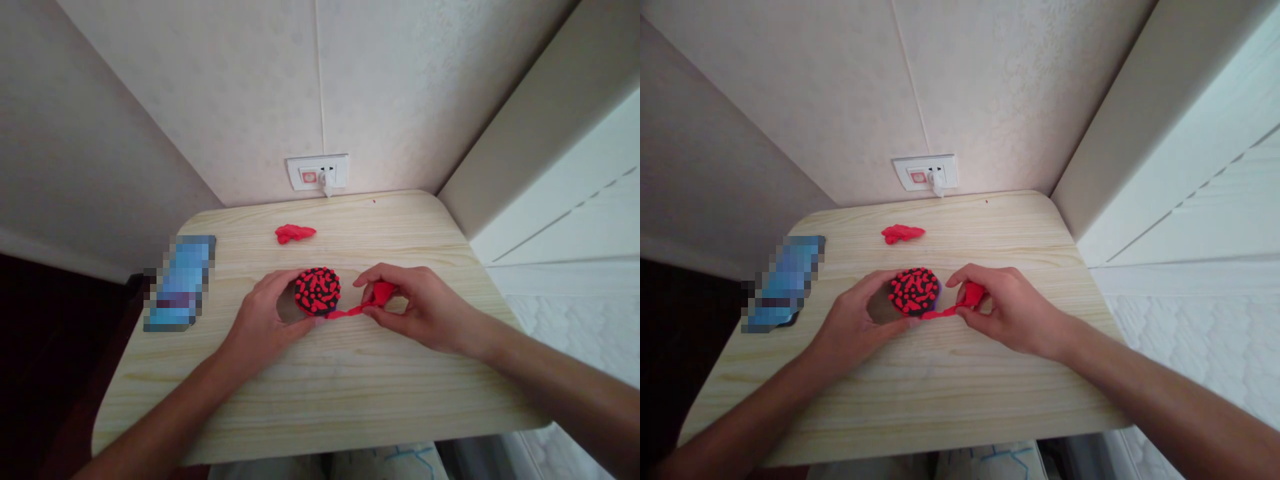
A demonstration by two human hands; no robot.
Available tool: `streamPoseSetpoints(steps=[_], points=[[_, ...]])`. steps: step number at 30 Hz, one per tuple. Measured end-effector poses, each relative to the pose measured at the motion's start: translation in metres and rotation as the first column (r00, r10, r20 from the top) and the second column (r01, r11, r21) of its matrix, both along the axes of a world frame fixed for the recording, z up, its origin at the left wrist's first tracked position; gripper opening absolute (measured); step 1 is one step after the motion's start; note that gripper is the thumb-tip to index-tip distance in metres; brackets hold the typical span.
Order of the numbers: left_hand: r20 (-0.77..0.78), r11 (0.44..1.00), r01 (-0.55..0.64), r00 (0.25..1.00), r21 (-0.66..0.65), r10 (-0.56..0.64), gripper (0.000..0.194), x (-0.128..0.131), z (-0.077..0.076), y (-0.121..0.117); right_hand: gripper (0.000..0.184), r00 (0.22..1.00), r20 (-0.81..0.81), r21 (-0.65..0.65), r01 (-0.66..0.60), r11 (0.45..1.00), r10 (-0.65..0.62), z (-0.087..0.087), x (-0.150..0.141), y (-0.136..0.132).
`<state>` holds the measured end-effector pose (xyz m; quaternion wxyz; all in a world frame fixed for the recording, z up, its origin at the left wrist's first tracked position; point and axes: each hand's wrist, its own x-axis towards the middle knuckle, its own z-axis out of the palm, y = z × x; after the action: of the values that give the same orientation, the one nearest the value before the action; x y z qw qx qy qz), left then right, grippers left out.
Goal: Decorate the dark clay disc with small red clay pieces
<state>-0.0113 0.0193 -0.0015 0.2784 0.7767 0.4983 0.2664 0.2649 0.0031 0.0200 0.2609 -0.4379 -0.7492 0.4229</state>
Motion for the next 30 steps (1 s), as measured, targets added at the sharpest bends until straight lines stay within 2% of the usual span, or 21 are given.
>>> streamPoseSetpoints(steps=[5,9,12,18,23,30], points=[[-0.034,0.989,0.143,0.989,-0.022,-0.144,0.069,-0.013,0.001,0.011,0.026,0.998,-0.006,0.143,-0.069,0.987,0.07,0.002,-0.006,0.003],[-0.071,0.979,0.202,0.977,0.017,-0.201,0.087,-0.016,0.0,0.008,0.025,0.994,-0.005,0.248,-0.105,0.963,0.11,0.0,-0.011,0.003],[-0.077,0.984,0.179,0.981,0.012,-0.178,0.092,-0.014,0.0,0.002,0.025,0.993,0.002,0.312,-0.11,0.944,0.115,-0.003,-0.012,0.003],[-0.061,0.99,0.133,0.99,0.057,-0.129,0.084,-0.005,-0.002,-0.004,0.027,0.993,0.031,0.38,-0.116,0.918,0.113,-0.006,-0.012,0.0],[-0.057,0.99,0.116,0.992,0.078,-0.111,0.079,-0.001,-0.003,-0.003,0.022,0.994,0.037,0.431,-0.111,0.895,0.105,-0.005,-0.014,-0.002],[-0.034,0.995,0.088,0.996,0.045,-0.087,0.077,0.0,-0.001,-0.004,0.021,0.99,0.097,0.43,-0.138,0.892,0.106,-0.004,-0.014,-0.002]])
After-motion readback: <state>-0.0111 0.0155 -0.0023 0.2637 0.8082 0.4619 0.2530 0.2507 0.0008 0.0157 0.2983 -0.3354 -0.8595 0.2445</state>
